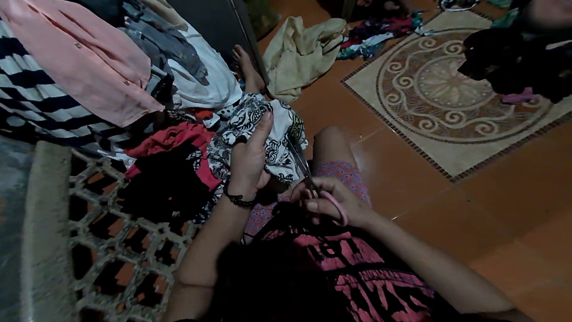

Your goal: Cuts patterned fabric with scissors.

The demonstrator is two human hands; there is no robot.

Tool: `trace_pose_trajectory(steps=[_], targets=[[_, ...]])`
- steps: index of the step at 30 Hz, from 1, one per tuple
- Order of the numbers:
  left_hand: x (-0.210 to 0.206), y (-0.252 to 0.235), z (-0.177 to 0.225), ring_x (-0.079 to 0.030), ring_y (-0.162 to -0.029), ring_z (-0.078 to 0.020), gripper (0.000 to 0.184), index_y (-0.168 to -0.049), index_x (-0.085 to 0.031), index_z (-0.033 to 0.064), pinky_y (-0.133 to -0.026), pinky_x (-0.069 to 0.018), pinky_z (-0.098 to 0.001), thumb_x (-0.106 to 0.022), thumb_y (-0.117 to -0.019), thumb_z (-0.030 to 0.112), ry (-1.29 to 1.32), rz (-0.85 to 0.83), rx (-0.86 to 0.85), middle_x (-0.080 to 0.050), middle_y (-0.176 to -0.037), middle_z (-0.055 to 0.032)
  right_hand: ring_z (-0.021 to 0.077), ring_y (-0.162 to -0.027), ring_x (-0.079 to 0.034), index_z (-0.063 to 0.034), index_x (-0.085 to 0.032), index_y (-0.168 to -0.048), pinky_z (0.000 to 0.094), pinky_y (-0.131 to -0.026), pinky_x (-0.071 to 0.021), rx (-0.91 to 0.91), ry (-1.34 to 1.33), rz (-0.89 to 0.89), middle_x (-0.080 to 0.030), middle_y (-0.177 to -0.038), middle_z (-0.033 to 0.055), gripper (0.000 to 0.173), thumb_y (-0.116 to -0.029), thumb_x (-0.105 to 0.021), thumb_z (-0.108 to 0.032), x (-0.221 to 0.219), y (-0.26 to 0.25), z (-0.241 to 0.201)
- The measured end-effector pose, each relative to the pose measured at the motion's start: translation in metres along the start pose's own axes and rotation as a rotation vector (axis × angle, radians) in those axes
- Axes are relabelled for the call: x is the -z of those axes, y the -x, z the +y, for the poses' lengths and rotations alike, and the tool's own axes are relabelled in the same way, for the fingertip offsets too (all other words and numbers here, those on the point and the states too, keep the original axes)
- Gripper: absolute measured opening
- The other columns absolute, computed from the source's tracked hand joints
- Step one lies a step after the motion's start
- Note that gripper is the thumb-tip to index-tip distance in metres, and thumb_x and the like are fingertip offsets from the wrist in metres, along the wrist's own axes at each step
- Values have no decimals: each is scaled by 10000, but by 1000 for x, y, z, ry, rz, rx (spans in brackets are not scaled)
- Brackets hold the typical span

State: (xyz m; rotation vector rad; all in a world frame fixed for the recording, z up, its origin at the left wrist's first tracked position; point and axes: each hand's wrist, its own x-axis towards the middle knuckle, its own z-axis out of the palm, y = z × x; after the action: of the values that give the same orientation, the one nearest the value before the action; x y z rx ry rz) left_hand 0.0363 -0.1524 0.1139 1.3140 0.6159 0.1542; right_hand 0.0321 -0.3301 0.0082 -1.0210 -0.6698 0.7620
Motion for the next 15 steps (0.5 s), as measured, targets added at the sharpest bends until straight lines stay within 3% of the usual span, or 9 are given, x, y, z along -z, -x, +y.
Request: trace_pose_trajectory(steps=[2,8,15], targets=[[-1,0,-4,-706,-997,-139,449,-1251,-638,123,-860,-606,-376,-659,-970,473,-11,17,-6,-722,-1103,-31,-15,-638,-612,-97,-688,-1088,175,-557,-538,27,2,3,-647,-798,-106,360,-967,-667,-435,-1,0,1],[-3,2,-12,-713,-957,-132,426,-1164,-687,122,-840,-608,-369,-664,-962,496,-44,73,-49,-736,-1043,-21,-14,-641,-615,-85,-684,-1103,172,-556,-535,46,-7,19,-660,-812,-99,365,-981,-652,-427,-3,-1,1],[-13,9,-29,-721,-931,-139,378,-1151,-691,85,-818,-620,-369,-592,-1023,427,44,65,-60,-739,-1015,-44,-6,-631,-613,-105,-681,-1107,181,-553,-525,85,-73,110,-666,-786,-109,408,-964,-655,-486,-7,-14,6]])
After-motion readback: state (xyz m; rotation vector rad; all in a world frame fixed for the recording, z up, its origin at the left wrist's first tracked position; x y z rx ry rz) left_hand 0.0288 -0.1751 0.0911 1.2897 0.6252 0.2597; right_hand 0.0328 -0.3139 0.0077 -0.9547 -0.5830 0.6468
